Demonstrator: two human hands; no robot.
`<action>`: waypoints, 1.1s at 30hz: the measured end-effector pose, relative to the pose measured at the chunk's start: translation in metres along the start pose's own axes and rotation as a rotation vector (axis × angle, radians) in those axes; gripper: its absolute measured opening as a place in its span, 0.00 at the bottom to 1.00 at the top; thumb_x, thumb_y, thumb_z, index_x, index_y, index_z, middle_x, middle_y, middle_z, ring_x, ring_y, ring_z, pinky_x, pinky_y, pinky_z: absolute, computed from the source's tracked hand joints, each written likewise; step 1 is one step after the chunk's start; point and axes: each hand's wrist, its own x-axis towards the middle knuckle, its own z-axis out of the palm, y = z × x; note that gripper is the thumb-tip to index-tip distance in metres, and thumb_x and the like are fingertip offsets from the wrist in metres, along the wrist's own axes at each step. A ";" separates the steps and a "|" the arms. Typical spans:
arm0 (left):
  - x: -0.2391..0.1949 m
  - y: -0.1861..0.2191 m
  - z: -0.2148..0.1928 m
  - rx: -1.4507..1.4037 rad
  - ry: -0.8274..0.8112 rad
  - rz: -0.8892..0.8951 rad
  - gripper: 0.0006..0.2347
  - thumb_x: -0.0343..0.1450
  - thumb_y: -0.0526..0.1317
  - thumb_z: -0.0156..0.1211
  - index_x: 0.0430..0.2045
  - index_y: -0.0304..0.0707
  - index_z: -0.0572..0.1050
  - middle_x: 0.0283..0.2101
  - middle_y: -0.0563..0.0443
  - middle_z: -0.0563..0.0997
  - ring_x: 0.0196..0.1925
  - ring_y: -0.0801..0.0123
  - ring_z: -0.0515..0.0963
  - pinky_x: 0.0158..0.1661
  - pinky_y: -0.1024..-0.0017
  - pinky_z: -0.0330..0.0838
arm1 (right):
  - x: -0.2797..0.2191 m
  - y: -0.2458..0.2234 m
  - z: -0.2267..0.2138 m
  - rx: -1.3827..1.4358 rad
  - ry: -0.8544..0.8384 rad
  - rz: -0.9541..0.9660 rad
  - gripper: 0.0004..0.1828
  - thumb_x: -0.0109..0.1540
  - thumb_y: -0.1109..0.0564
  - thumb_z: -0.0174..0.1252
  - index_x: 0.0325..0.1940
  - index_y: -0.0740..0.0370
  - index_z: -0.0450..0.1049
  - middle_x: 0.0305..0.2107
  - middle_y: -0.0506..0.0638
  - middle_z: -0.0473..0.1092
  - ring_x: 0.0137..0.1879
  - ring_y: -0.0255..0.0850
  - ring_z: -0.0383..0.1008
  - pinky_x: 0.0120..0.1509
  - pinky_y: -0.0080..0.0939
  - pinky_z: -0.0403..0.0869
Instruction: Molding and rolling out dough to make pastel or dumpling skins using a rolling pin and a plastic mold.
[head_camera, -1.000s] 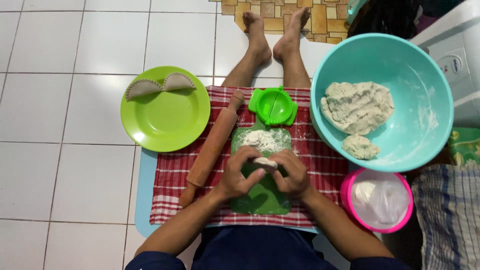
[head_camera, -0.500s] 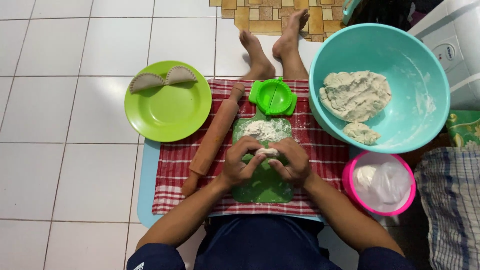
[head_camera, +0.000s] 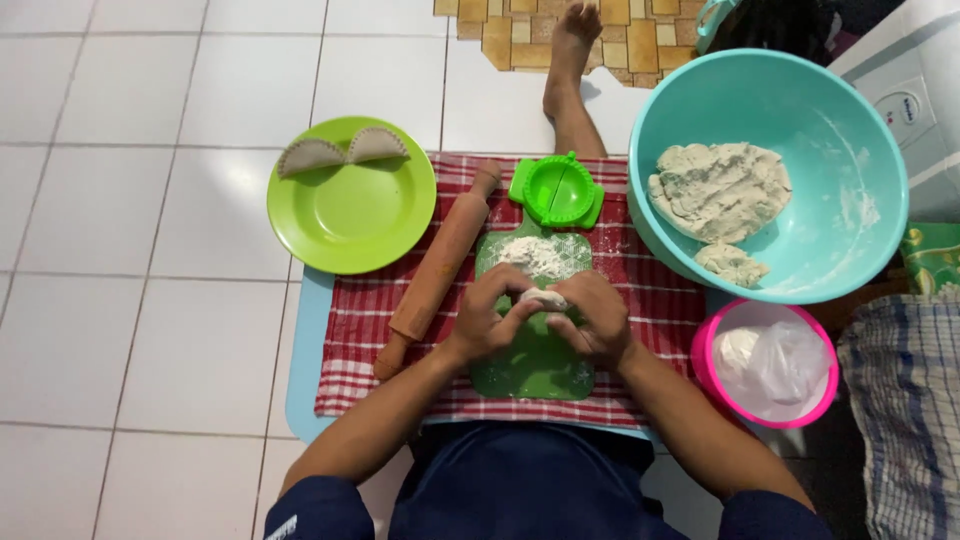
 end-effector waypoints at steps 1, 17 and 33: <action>0.002 0.005 -0.001 -0.003 -0.007 0.003 0.06 0.71 0.38 0.68 0.34 0.33 0.80 0.30 0.46 0.79 0.25 0.59 0.75 0.29 0.67 0.71 | -0.009 0.005 0.003 -0.006 0.006 0.000 0.14 0.66 0.53 0.62 0.41 0.70 0.81 0.30 0.59 0.76 0.28 0.57 0.74 0.36 0.52 0.73; 0.000 0.013 0.002 -0.054 -0.039 -0.024 0.06 0.71 0.37 0.69 0.36 0.32 0.82 0.33 0.45 0.80 0.26 0.64 0.75 0.29 0.70 0.72 | -0.014 0.001 -0.002 0.109 -0.014 0.144 0.11 0.63 0.58 0.64 0.44 0.69 0.82 0.29 0.57 0.76 0.30 0.54 0.75 0.37 0.50 0.74; 0.009 0.027 -0.006 -0.054 -0.028 -0.154 0.06 0.68 0.35 0.71 0.33 0.35 0.81 0.29 0.46 0.79 0.25 0.63 0.76 0.28 0.69 0.72 | -0.026 0.005 -0.004 0.110 -0.059 0.342 0.07 0.63 0.62 0.65 0.43 0.69 0.81 0.30 0.57 0.78 0.32 0.51 0.76 0.39 0.48 0.74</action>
